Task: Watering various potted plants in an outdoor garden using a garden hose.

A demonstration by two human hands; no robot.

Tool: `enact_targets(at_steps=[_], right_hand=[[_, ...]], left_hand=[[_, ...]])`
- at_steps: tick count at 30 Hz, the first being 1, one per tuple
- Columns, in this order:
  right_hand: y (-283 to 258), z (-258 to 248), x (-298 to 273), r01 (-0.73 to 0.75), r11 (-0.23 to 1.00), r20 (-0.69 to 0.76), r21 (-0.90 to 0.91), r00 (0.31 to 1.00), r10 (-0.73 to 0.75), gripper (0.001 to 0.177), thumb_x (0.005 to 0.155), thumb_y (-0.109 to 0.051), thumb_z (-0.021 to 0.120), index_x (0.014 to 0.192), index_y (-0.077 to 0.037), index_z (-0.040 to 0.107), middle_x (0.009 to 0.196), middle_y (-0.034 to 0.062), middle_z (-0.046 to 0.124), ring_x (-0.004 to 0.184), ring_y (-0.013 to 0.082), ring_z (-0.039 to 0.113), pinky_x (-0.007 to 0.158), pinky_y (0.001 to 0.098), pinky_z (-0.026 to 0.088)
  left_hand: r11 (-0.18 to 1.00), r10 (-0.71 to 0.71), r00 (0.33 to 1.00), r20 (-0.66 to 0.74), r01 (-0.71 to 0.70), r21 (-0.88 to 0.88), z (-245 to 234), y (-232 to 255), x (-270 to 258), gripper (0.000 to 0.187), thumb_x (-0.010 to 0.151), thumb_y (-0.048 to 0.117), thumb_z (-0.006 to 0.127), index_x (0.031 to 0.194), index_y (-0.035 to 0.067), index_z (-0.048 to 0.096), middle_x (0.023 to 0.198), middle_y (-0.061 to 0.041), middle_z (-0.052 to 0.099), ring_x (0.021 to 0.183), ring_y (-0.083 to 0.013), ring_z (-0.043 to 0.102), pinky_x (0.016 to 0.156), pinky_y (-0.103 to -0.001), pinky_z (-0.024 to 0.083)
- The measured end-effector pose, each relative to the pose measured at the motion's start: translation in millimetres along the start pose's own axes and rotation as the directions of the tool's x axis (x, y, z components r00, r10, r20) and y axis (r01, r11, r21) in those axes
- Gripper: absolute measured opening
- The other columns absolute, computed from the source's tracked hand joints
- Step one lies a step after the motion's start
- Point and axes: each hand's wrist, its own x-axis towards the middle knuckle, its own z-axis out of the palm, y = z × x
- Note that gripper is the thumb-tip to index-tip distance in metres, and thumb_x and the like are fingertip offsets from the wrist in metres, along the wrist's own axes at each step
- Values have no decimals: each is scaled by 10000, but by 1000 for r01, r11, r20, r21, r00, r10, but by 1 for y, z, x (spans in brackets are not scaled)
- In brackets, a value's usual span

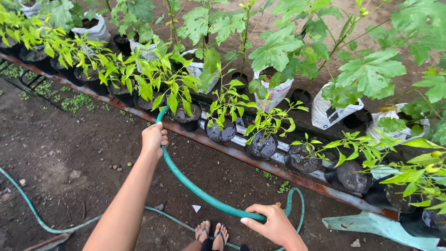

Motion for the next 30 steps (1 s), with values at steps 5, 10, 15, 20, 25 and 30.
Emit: enact_targets(at_steps=[5,10,15,20,25,30], right_hand=[[-12,-8,0,-30,999,7,-16,1000,30,324,773,-345,822,985,-99,809,663,65,745,588,143,655,595,323,509],[-11,-2,0,-4,1000,24,-19,1000,4,329,779,-347,824,1002,-105,813,668,48,759,586,119,662,595,307,512],[-28,5,4,-7,1000,11,24,1000,6,289,777,-316,826,943,-81,804,665,51,749,590,114,630,593,313,517],[-41,24,13,33,999,-41,14,999,-33,327,766,-321,843,1008,-106,800,689,32,760,618,106,663,609,310,524],[-66,45,24,58,998,-58,29,997,-56,307,775,-329,846,973,-99,797,697,26,750,643,105,668,622,306,523],[-99,65,33,146,989,-105,11,984,-144,301,758,-350,852,942,-116,807,610,31,680,568,128,606,558,319,452]], left_hand=[[1000,-5,1000,0,5,-30,-1,0,-4,110,1044,181,506,1043,75,533,716,13,472,501,-56,347,415,-235,278],[999,-10,1000,8,11,-47,-4,5,-9,95,1040,166,507,1035,74,531,718,16,468,499,-51,337,414,-234,270],[999,-35,998,47,36,-22,-16,13,-1,89,1034,165,506,1001,84,526,714,20,463,498,-48,336,412,-233,262],[999,-43,995,85,40,31,-28,31,15,116,1035,163,501,948,86,499,703,15,463,501,-55,347,412,-242,268],[994,-67,988,142,54,97,-52,46,40,127,1031,178,513,930,104,491,692,24,463,503,-54,349,414,-238,274],[966,-152,978,142,116,231,-70,66,59,113,1005,156,500,918,87,519,681,4,484,489,-73,364,409,-252,282]])
